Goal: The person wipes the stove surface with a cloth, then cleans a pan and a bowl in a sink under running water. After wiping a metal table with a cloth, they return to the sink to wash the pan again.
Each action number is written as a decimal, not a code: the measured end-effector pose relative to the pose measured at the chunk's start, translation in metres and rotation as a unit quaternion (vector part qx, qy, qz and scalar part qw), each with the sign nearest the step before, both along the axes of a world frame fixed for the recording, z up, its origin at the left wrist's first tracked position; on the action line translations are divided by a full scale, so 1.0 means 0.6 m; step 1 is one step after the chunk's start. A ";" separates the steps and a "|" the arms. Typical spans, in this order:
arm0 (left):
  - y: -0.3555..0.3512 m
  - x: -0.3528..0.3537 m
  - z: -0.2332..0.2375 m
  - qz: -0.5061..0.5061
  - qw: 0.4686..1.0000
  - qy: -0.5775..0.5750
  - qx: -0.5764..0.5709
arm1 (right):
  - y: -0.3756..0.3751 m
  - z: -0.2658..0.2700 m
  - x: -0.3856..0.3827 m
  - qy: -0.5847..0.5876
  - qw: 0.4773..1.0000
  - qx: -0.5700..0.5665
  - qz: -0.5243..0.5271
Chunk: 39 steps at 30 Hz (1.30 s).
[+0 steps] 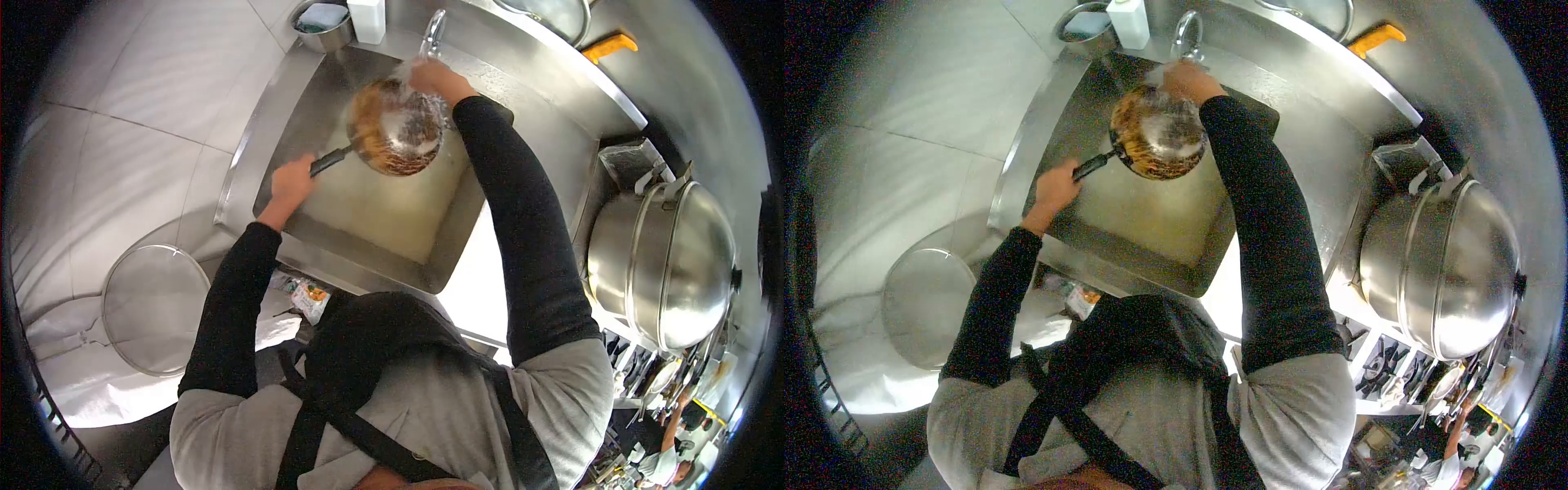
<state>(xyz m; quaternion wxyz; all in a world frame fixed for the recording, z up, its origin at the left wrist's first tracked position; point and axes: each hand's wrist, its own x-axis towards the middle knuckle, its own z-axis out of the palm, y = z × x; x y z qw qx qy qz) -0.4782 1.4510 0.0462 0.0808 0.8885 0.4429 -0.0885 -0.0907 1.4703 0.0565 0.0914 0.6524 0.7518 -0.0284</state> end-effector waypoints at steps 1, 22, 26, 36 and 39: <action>-0.003 -0.027 -0.024 -0.008 0.996 -0.047 -0.071 | 0.051 -0.074 0.041 0.057 0.984 0.118 0.123; -0.125 -0.073 -0.043 0.073 0.953 -0.182 -0.229 | -0.047 -0.171 -0.028 0.620 0.583 -0.160 -0.499; -0.146 -0.079 -0.007 0.043 0.969 -0.148 -0.193 | 0.015 -0.263 -0.131 0.328 0.885 0.329 -0.008; -0.124 -0.105 -0.074 0.008 0.955 -0.278 -0.103 | -0.029 -0.222 -0.060 -0.023 0.997 0.057 0.045; -0.111 -0.040 -0.065 0.222 0.750 -0.274 -0.560 | 0.003 -0.074 -0.097 0.751 0.623 -0.022 -0.217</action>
